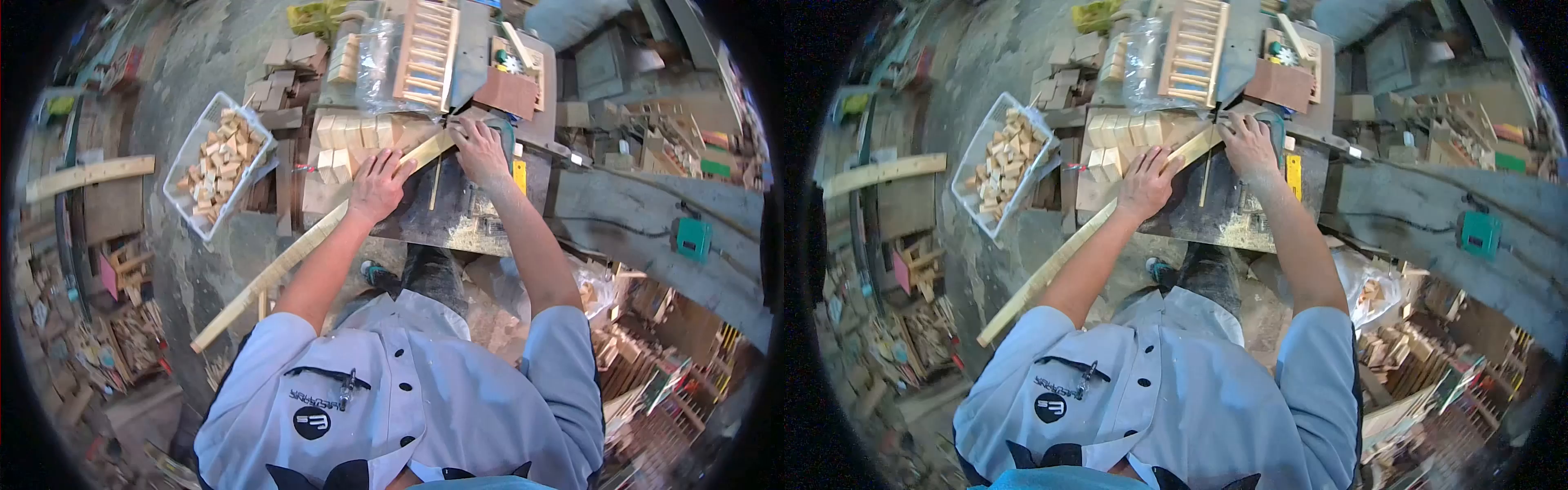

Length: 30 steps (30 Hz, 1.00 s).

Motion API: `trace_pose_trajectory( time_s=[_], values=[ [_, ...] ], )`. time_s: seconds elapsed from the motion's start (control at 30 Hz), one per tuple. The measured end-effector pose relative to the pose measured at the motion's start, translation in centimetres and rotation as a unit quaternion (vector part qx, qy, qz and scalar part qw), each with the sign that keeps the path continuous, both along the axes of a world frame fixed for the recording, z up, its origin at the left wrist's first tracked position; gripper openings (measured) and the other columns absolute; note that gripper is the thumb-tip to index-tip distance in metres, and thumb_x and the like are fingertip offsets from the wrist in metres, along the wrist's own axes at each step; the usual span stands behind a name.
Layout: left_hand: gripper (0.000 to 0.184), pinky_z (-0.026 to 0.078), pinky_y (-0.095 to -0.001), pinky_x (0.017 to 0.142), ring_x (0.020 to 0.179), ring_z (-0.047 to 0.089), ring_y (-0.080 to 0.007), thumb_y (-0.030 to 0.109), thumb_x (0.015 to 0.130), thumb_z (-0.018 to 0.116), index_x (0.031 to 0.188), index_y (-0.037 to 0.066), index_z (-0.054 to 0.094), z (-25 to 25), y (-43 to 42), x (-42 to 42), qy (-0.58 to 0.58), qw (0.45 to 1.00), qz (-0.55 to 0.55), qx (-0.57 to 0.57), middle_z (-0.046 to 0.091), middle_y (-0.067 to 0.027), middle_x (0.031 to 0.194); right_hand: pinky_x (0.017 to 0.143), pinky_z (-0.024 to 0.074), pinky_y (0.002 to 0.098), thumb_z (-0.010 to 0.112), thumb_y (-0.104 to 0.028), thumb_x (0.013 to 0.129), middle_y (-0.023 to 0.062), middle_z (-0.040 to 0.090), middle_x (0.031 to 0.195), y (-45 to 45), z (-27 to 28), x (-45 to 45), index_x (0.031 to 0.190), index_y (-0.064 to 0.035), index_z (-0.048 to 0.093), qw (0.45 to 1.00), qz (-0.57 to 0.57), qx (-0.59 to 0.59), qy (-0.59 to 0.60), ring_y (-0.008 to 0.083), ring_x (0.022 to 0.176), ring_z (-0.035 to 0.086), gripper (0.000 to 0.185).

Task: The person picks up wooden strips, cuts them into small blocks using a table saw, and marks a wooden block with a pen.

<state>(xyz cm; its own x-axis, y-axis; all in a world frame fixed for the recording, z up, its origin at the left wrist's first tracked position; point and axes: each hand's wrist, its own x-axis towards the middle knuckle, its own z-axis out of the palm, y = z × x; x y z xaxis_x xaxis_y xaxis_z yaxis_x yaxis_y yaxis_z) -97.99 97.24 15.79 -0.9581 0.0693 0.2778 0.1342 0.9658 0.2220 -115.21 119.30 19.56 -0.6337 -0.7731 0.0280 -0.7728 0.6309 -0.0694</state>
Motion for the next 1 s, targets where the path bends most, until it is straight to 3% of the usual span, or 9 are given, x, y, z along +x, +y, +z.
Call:
trace_pose_trajectory(
  time_s=[0.17, 0.43, 0.57, 0.63, 0.67, 0.73, 0.8, 0.93, 1.0],
  values=[
    [0.044, 0.045, -0.0465, 0.114, 0.134, 0.058, -0.0277, 0.014, 0.088, 0.065, 0.131, 0.023, 0.071, 0.4, 0.1, 0.6, 0.016, 0.999, 0.035, 0.022, 0.066, -0.0079, 0.138, 0.105, 0.0452, 0.0484, 0.067, -0.014, 0.089, 0.0066, 0.055, 0.147, 0.4, 1.0, 2.0, 0.12, -0.0158, 0.069, 0.995, 0.099, 0.029, 0.008, 0.0272, 0.133, 0.054, 0.03],
    [0.036, 0.047, -0.0435, 0.107, 0.129, 0.06, -0.0247, 0.018, 0.091, 0.065, 0.125, 0.025, 0.073, -0.1, 0.2, 0.8, 0.062, 0.997, 0.039, 0.036, 0.067, -0.005, 0.131, 0.098, 0.05, 0.0405, 0.078, -0.016, 0.083, 0.0091, 0.059, 0.123, 1.1, 2.8, 4.0, 0.118, -0.0153, 0.065, 0.979, 0.154, 0.108, -0.078, 0.0274, 0.118, 0.063, 0.037],
    [0.042, 0.05, -0.0431, 0.096, 0.116, 0.063, -0.0234, 0.022, 0.085, 0.074, 0.127, 0.027, 0.074, -0.5, 0.3, 1.4, -0.014, 0.999, 0.041, 0.026, 0.062, -0.0029, 0.122, 0.084, 0.0568, 0.0444, 0.086, -0.025, 0.079, 0.0129, 0.064, 0.117, -2.0, 5.0, 4.8, 0.107, -0.0082, 0.065, 0.972, 0.07, -0.095, -0.205, 0.0377, 0.107, 0.069, 0.038],
    [0.049, 0.05, -0.0422, 0.091, 0.112, 0.062, -0.0223, 0.024, 0.083, 0.077, 0.131, 0.028, 0.07, -1.1, 0.1, 1.6, 0.024, 0.999, 0.038, 0.005, 0.06, -0.0016, 0.12, 0.08, 0.0575, 0.0452, 0.087, -0.031, 0.08, 0.018, 0.071, 0.101, -6.5, 8.1, 5.2, 0.104, -0.0041, 0.064, 0.935, -0.108, -0.059, -0.331, 0.0413, 0.095, 0.071, 0.043],
    [0.05, 0.05, -0.0426, 0.09, 0.111, 0.063, -0.0232, 0.025, 0.084, 0.077, 0.133, 0.027, 0.068, -1.2, -0.1, 1.6, 0.041, 0.999, 0.029, 0.001, 0.06, -0.0029, 0.119, 0.08, 0.0573, 0.0451, 0.088, -0.036, 0.081, 0.021, 0.072, 0.088, -8.0, 7.0, 5.3, 0.105, -0.0019, 0.065, 0.93, -0.104, -0.14, -0.324, 0.0423, 0.088, 0.072, 0.048],
    [0.051, 0.051, -0.0429, 0.089, 0.111, 0.063, -0.0241, 0.026, 0.085, 0.077, 0.134, 0.026, 0.066, -1.4, -0.2, 1.5, 0.059, 0.998, 0.021, -0.006, 0.061, -0.0041, 0.119, 0.081, 0.0575, 0.046, 0.086, -0.038, 0.081, 0.022, 0.073, 0.09, -11.9, 5.4, 5.5, 0.105, -0.0014, 0.066, 0.918, -0.122, -0.186, -0.328, 0.0424, 0.09, 0.073, 0.047],
    [0.044, 0.052, -0.0468, 0.092, 0.115, 0.064, -0.0302, 0.025, 0.087, 0.076, 0.129, 0.018, 0.066, -1.2, 0.3, 1.7, -0.053, 0.996, 0.037, 0.062, 0.064, -0.0091, 0.121, 0.082, 0.0576, 0.0468, 0.084, -0.039, 0.082, 0.0231, 0.074, 0.093, -15.1, 3.8, 5.5, 0.104, -0.0009, 0.068, 0.904, -0.139, -0.231, -0.333, 0.0425, 0.092, 0.073, 0.047],
    [0.023, 0.057, -0.0429, 0.08, 0.097, 0.07, -0.0301, 0.026, 0.086, 0.074, 0.106, 0.014, 0.074, -0.1, 1.2, 1.8, 0.065, 0.978, 0.094, 0.173, 0.068, -0.0103, 0.11, 0.091, 0.0575, 0.0486, 0.08, -0.046, 0.082, 0.0269, 0.076, 0.105, -18.9, 1.5, 5.5, 0.113, 0.001, 0.072, 0.94, -0.126, -0.035, -0.315, 0.0426, 0.101, 0.074, 0.057],
    [0.034, 0.057, -0.0464, 0.088, 0.108, 0.07, -0.0329, 0.03, 0.094, 0.067, 0.12, 0.01, 0.073, 0.3, 1.0, 2.2, 0.028, 0.998, -0.034, -0.049, 0.071, -0.0139, 0.117, 0.096, 0.0562, 0.0497, 0.079, -0.05, 0.082, 0.0275, 0.077, 0.107, -19.9, 0.6, 5.7, 0.117, 0.0026, 0.074, 0.939, -0.077, 0.043, -0.331, 0.0421, 0.104, 0.074, 0.063]
  ],
)
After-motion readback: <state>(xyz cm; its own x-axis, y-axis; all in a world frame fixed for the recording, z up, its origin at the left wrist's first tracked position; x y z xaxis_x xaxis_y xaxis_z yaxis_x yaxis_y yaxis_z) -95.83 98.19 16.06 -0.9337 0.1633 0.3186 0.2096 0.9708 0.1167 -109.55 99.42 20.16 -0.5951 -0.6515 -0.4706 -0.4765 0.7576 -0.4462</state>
